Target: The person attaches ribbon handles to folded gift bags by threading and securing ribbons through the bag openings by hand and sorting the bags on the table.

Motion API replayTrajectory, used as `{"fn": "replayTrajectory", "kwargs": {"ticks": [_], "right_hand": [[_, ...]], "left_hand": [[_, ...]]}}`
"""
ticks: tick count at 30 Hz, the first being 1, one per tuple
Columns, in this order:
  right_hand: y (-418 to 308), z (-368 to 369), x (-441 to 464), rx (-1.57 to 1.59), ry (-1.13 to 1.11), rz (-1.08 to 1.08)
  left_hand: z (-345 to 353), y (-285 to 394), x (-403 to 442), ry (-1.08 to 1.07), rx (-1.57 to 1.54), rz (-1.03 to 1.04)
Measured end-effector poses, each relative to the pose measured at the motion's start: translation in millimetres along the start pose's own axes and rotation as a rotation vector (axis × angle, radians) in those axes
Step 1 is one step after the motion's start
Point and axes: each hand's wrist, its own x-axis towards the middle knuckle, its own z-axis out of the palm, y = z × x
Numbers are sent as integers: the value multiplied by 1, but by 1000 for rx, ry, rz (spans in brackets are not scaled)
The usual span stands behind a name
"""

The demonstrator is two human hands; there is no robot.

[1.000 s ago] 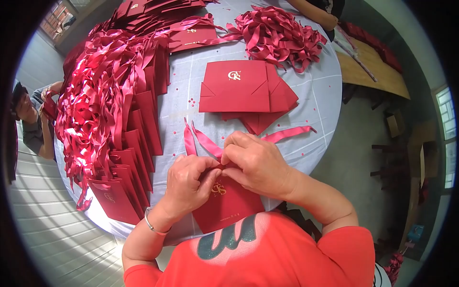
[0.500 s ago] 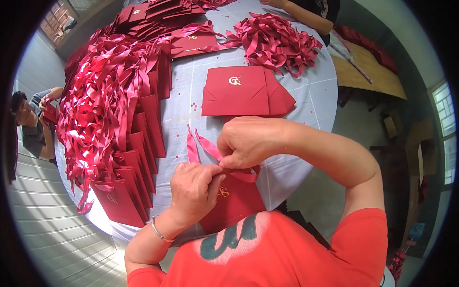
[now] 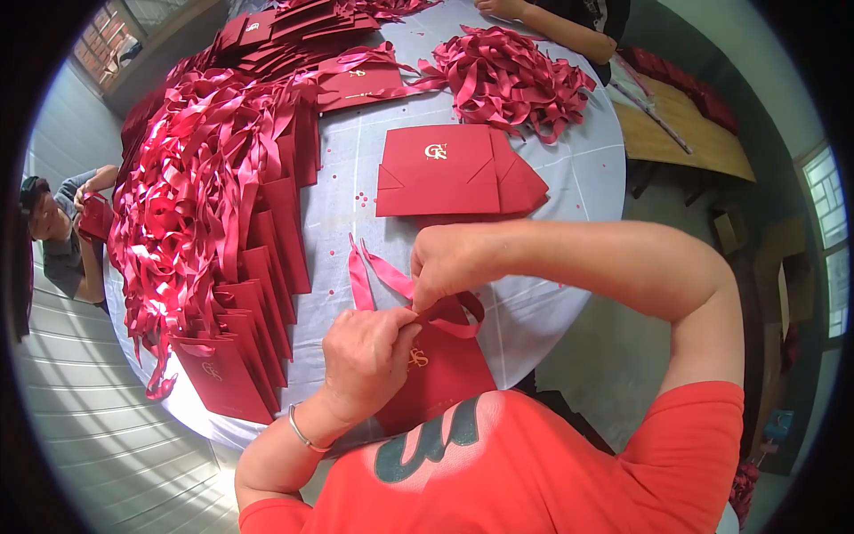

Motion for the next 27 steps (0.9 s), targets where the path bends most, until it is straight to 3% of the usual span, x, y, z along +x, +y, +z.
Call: {"fn": "replayTrajectory", "kwargs": {"ticks": [9,15,17,21,27], "right_hand": [[13,13,13,101,218,-68],[17,1,26,188,371,-178],[5,2,24,101,521,-374],[1,-1,54,-152,836,-469],[1,5,68,-338,840,-380]], "left_hand": [[2,-17,0,-36,-133,-114],[2,-8,0,-61,-135,-53],[4,-11,-2,-67,-141,-68],[1,-9,-2,-106,-161,-95],[2,-10,-4,-122,-170,-153]]}}
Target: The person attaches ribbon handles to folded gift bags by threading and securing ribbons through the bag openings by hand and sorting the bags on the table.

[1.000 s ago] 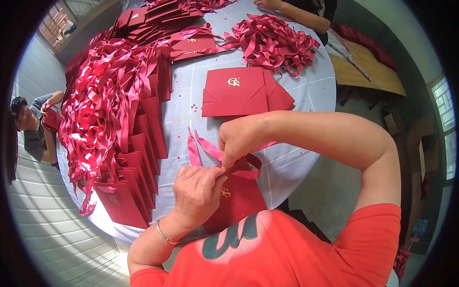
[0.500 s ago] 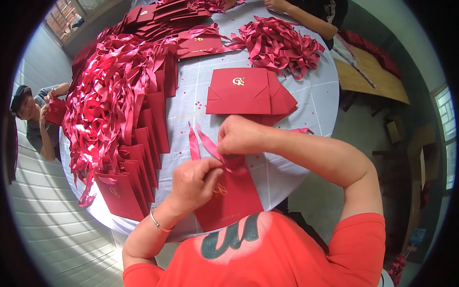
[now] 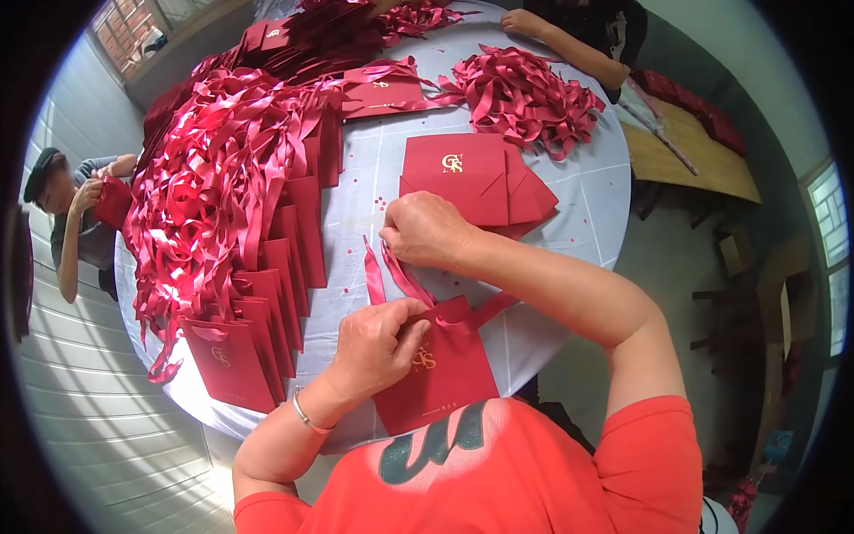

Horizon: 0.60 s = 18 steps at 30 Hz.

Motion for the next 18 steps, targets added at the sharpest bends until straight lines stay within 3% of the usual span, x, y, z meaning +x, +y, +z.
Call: {"fn": "replayTrajectory", "kwargs": {"ticks": [3,6,8,9,11,15,18], "right_hand": [[-2,-8,-7,60,12,14],[-1,-23,-30,225,219,-164],[0,-39,-53,259,180,-191],[-3,-50,-69,335,37,-16],[15,-56,-97,233,-9,-188],[25,-63,-135,108,-115,-257],[31,-57,-141,107,-8,-360]], "left_hand": [[1,0,0,-14,-15,-54],[0,0,0,2,-27,-47],[-1,0,0,-13,-29,-73],[-2,0,0,-28,-29,-95],[-2,0,2,-13,-48,-97],[-3,6,3,-10,-92,-174],[-3,7,5,-35,-64,-156]]}}
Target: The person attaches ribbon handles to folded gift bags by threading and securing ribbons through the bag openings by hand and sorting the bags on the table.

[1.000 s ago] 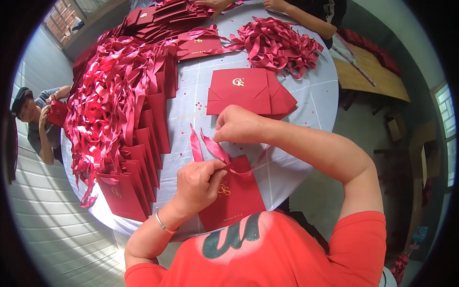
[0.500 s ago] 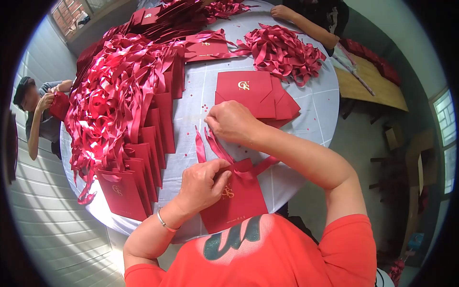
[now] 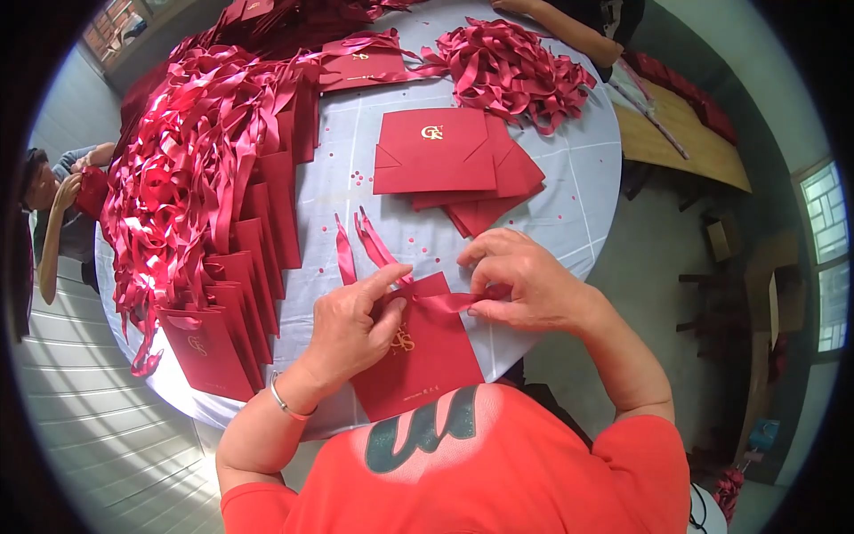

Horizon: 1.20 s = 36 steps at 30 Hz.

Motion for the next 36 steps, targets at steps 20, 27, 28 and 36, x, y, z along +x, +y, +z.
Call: {"fn": "replayTrajectory", "kwargs": {"ticks": [20,27,28,36], "right_hand": [[-33,-18,7,1391,224,88],[-20,-2,17,1049,475,-61],[-22,-2,25,1048,473,-63],[-45,-6,53,1067,300,244]], "left_hand": [[4,-3,0,31,52,-19],[7,-6,-1,51,59,27],[6,-7,-1,47,55,41],[-6,-16,0,-85,-297,-154]]}}
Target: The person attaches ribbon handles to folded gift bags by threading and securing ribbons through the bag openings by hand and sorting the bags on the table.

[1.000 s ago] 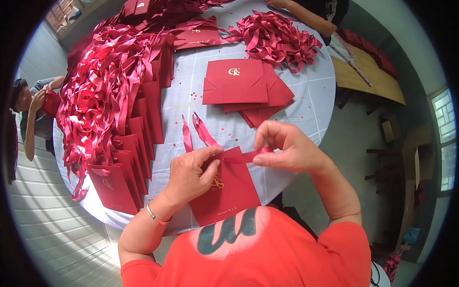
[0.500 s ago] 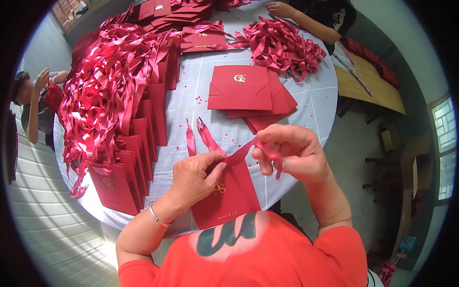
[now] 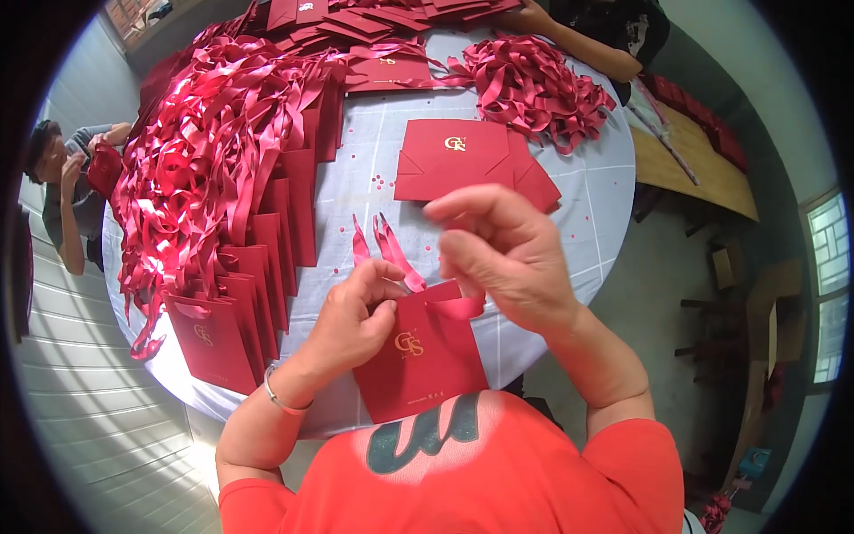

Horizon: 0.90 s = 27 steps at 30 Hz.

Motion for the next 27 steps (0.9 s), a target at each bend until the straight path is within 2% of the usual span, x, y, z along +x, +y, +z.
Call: {"fn": "replayTrajectory", "kwargs": {"ticks": [1,3,4,6,9,12,14,17,24,26,27], "right_hand": [[8,12,2,-132,91,-31],[23,10,6,-475,26,-69],[23,11,9,-713,-63,-179],[39,13,8,-807,-121,-264],[55,14,0,-843,-139,-260],[53,14,-3,-857,-142,-211],[52,13,-4,-840,-141,-176],[53,12,-3,-833,-139,-178],[51,3,2,-935,-110,-251],[47,-4,4,-980,-125,-233],[47,-5,3,-982,-127,-232]], "left_hand": [[-1,-3,1,-25,-110,-44],[-2,-6,3,-43,-222,-89],[-3,-6,3,-37,-209,-51],[-6,-5,3,-25,-197,-20],[-15,-2,4,-94,-239,-99],[-22,-1,5,-121,-189,-1],[-34,9,5,-97,146,135],[-47,24,2,-106,248,83],[-59,15,2,-168,207,30],[-56,5,3,-164,1,66],[-55,5,3,-162,-1,66]]}}
